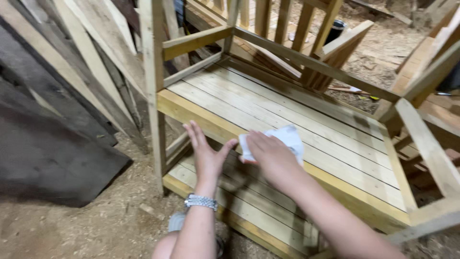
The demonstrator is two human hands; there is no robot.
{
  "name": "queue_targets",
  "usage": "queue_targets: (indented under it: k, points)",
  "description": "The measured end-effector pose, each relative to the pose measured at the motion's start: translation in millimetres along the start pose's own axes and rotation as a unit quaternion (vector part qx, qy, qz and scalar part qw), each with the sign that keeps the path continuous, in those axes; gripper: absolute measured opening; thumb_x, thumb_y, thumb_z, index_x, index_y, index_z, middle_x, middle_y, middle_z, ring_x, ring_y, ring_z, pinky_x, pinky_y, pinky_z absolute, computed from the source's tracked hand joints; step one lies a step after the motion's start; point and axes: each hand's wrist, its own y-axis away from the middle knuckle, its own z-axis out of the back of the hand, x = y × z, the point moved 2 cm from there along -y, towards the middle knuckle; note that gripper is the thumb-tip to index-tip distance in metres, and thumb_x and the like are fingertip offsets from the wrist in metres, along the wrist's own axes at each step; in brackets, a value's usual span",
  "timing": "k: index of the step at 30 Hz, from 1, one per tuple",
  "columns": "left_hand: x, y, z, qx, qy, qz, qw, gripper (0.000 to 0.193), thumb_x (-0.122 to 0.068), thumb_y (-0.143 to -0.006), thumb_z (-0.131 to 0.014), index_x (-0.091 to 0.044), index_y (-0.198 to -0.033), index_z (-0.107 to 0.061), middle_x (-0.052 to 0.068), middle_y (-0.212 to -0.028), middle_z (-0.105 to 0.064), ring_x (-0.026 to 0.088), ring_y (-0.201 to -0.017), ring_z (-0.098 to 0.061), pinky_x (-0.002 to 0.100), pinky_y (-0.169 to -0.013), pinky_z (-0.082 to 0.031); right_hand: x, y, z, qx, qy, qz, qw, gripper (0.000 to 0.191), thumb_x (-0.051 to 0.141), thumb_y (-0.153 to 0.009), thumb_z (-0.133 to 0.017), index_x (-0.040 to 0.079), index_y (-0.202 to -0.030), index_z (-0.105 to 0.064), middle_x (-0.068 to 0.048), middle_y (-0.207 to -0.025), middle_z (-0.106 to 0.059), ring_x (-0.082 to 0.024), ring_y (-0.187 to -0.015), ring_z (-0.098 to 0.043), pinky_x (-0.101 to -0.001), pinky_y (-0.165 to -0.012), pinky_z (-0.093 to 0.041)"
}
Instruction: The person sands a wooden bunk bed frame using sandpaper and wipes the surface with a cloth. They work on the vertical posts and horizontal slats, alternating between sanding and wiping to remove dust.
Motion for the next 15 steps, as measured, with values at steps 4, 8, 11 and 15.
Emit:
queue_targets:
  k: [4,8,11,15]
  points:
    - [6,-1,-3,0.011,0.006,0.03,0.999,0.132,-0.046,-0.068,-0.081,-0.013,-0.164,0.003,0.015,-0.174,0.011,0.037,-0.155,-0.026,0.041,-0.106,-0.052,11,-37,-18,-0.009,-0.015,0.019,1.0,0.056,0.005,-0.09,-0.053,-0.002,-0.145,-0.047,-0.023,-0.154,-0.044,-0.035,-0.142,-0.043,-0.0458,-0.115,-0.035]
    - [1,-2,0,0.029,-0.016,0.064,0.997,0.137,-0.055,-0.068,-0.085,-0.013,-0.163,0.005,0.014,-0.171,0.012,0.037,-0.155,-0.022,0.041,-0.11,-0.049,4,-2,-8,0.008,0.004,-0.019,1.0,0.067,-0.001,-0.078,-0.053,-0.003,-0.144,-0.048,-0.023,-0.153,-0.044,-0.035,-0.14,-0.044,-0.0437,-0.113,-0.035]
    - [-6,-2,5,0.035,-0.014,0.077,0.996,0.14,-0.059,-0.067,-0.086,-0.013,-0.162,0.006,0.013,-0.171,0.013,0.036,-0.154,-0.021,0.042,-0.111,-0.046,-17,44,10,0.003,-0.084,-0.138,0.987,0.064,-0.004,-0.081,-0.055,0.004,-0.145,-0.052,-0.016,-0.154,-0.047,-0.031,-0.144,-0.044,-0.0415,-0.12,-0.032]
    - [-12,-1,8,0.05,-0.011,0.091,0.995,0.141,-0.062,-0.067,-0.083,-0.013,-0.162,0.008,0.014,-0.171,0.016,0.039,-0.153,-0.018,0.044,-0.113,-0.042,-37,67,17,0.021,-0.009,-0.176,0.984,0.066,-0.002,-0.083,-0.056,0.007,-0.148,-0.049,-0.014,-0.156,-0.047,-0.029,-0.146,-0.044,-0.0409,-0.119,-0.035]
